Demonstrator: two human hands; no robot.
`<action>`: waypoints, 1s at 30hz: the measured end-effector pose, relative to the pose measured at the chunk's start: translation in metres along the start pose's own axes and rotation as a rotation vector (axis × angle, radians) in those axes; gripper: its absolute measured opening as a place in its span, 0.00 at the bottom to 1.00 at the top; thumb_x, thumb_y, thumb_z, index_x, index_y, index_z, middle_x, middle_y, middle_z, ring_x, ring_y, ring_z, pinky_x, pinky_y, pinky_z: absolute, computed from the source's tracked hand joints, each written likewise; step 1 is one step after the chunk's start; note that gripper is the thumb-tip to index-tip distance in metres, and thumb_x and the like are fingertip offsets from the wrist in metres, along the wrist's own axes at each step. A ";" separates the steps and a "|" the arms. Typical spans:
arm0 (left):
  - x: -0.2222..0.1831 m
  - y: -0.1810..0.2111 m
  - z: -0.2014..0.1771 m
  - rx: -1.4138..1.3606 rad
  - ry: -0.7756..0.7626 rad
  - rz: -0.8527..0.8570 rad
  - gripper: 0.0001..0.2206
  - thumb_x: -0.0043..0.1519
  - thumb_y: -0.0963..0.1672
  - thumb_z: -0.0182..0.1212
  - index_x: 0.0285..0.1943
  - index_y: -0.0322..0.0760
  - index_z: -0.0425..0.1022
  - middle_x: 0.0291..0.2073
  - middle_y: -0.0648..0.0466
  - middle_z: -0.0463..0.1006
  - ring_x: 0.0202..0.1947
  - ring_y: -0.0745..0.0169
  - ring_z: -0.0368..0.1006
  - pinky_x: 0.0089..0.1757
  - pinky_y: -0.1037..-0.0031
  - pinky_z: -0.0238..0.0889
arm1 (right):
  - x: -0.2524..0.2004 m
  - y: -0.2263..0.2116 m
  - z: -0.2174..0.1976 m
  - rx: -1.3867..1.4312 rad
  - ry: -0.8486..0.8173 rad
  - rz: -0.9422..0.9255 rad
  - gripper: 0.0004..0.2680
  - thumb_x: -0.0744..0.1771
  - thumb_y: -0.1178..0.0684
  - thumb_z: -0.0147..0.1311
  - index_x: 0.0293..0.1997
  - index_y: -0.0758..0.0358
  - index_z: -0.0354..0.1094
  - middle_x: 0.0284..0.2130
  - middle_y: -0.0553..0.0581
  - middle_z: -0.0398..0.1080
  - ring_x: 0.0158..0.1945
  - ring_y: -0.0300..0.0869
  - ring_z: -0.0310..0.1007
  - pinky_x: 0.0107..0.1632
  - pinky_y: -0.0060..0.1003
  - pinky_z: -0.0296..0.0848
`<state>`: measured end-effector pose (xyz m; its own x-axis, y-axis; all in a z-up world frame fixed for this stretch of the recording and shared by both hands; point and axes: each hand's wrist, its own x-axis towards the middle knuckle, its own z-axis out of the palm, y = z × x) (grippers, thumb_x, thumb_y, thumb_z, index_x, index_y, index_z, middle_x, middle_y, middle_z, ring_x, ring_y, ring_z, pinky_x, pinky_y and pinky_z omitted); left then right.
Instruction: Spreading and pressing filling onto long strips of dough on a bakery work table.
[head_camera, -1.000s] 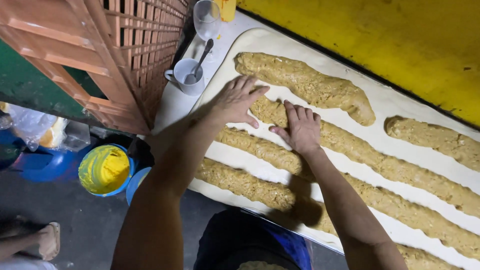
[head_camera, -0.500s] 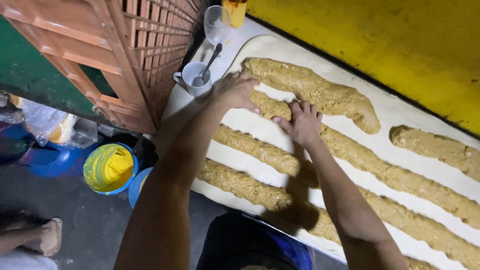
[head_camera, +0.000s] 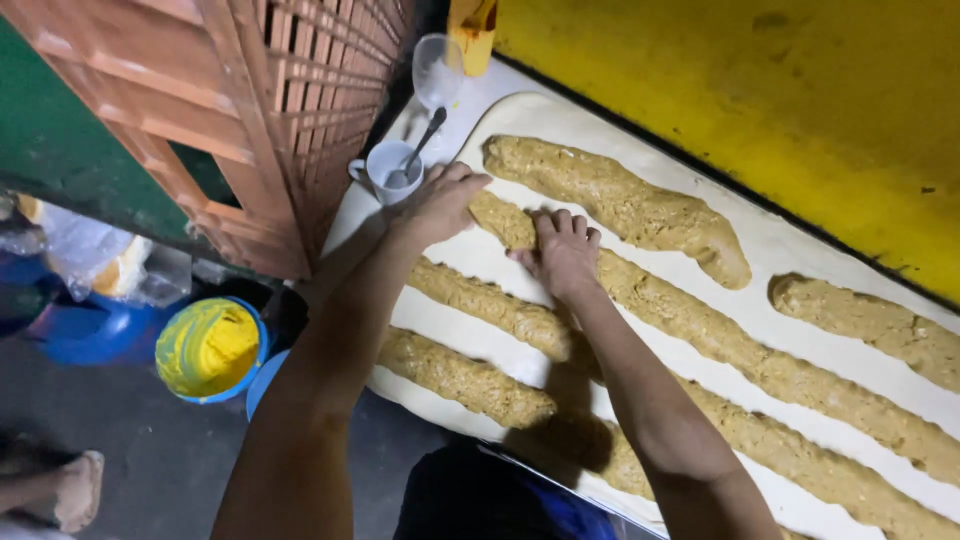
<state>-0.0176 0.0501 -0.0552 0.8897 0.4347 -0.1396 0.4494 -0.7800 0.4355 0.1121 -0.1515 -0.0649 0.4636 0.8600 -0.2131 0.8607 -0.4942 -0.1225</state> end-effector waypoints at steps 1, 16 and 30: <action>0.000 0.002 -0.012 0.007 0.005 0.007 0.34 0.55 0.43 0.74 0.73 0.54 0.67 0.63 0.53 0.68 0.64 0.40 0.62 0.63 0.59 0.58 | 0.001 -0.008 -0.012 0.002 0.010 0.004 0.29 0.66 0.32 0.56 0.75 0.49 0.51 0.59 0.55 0.58 0.65 0.54 0.56 0.64 0.60 0.57; 0.003 -0.033 0.035 0.017 0.049 -0.065 0.42 0.59 0.38 0.69 0.81 0.52 0.48 0.75 0.49 0.56 0.72 0.42 0.57 0.64 0.56 0.61 | 0.019 -0.051 -0.014 -0.015 -0.001 0.017 0.34 0.67 0.31 0.55 0.78 0.55 0.42 0.62 0.61 0.57 0.66 0.54 0.56 0.67 0.58 0.55; 0.002 0.056 0.065 0.295 0.033 0.338 0.42 0.55 0.51 0.73 0.79 0.47 0.55 0.71 0.47 0.62 0.73 0.41 0.49 0.70 0.46 0.31 | -0.021 0.021 0.016 -0.201 0.172 -0.011 0.32 0.68 0.31 0.49 0.75 0.63 0.46 0.53 0.60 0.64 0.59 0.51 0.65 0.62 0.49 0.63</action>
<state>0.0145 -0.0217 -0.0887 0.9896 0.1438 -0.0024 0.1419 -0.9735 0.1792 0.1169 -0.1820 -0.0782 0.4682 0.8825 -0.0433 0.8824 -0.4645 0.0751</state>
